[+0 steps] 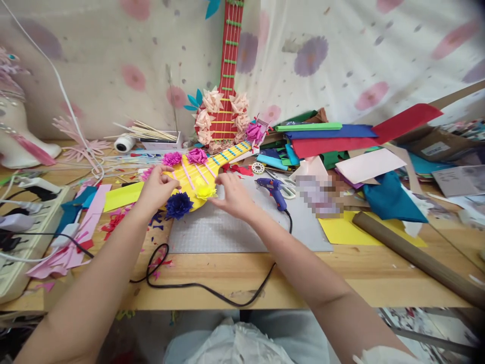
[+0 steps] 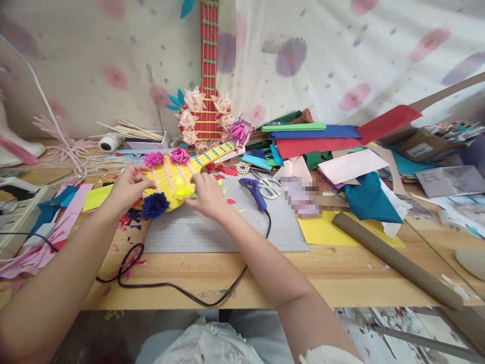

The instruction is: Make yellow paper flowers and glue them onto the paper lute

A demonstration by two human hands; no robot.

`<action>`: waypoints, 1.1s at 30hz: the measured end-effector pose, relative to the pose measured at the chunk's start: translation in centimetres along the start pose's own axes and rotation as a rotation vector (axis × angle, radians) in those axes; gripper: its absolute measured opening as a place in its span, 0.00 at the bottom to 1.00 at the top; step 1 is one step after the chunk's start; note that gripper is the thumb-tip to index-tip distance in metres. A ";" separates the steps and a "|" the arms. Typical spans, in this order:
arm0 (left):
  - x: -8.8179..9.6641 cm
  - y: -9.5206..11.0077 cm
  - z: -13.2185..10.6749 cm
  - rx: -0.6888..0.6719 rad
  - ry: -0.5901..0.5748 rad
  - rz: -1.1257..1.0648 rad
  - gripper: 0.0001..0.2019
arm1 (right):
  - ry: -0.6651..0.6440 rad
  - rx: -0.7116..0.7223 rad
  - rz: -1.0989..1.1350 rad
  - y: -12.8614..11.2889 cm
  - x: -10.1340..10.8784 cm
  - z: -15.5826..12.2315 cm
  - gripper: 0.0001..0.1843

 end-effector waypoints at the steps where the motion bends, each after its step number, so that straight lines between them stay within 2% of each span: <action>1: 0.0 -0.2 0.1 -0.011 -0.007 0.022 0.18 | 0.022 0.049 -0.002 -0.5 -1.0 0.5 0.19; 5: -0.1 -0.8 0.4 -0.055 -0.032 0.068 0.17 | 0.074 0.117 -0.042 -1.5 -3.7 1.9 0.25; 9: -0.4 -1.4 0.4 -0.037 -0.039 0.092 0.15 | 0.063 0.114 -0.057 -1.5 -4.7 2.5 0.27; 15: -0.9 -2.2 1.0 -0.063 0.023 0.114 0.10 | 0.082 0.088 -0.037 -0.9 -5.4 2.9 0.26; 23: -1.8 -1.8 0.3 -0.111 0.096 0.271 0.06 | 0.136 -0.194 0.165 1.4 -6.0 3.0 0.23; 29: -2.9 -0.4 -0.7 -0.175 0.054 0.452 0.06 | 0.147 -0.209 0.239 2.1 -6.1 3.0 0.22; 33: -2.7 0.2 -1.0 -0.197 0.047 0.476 0.06 | 0.131 -0.209 0.238 2.2 -6.1 2.9 0.23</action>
Point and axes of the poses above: each hand's wrist, its own z-axis towards the middle knuckle, its own x-axis out of the back of the hand, y = z × x, the point moved 2 cm from there along z, towards the middle knuckle, and after that the axes turned 8 degrees about x, right-handed, at the moved point
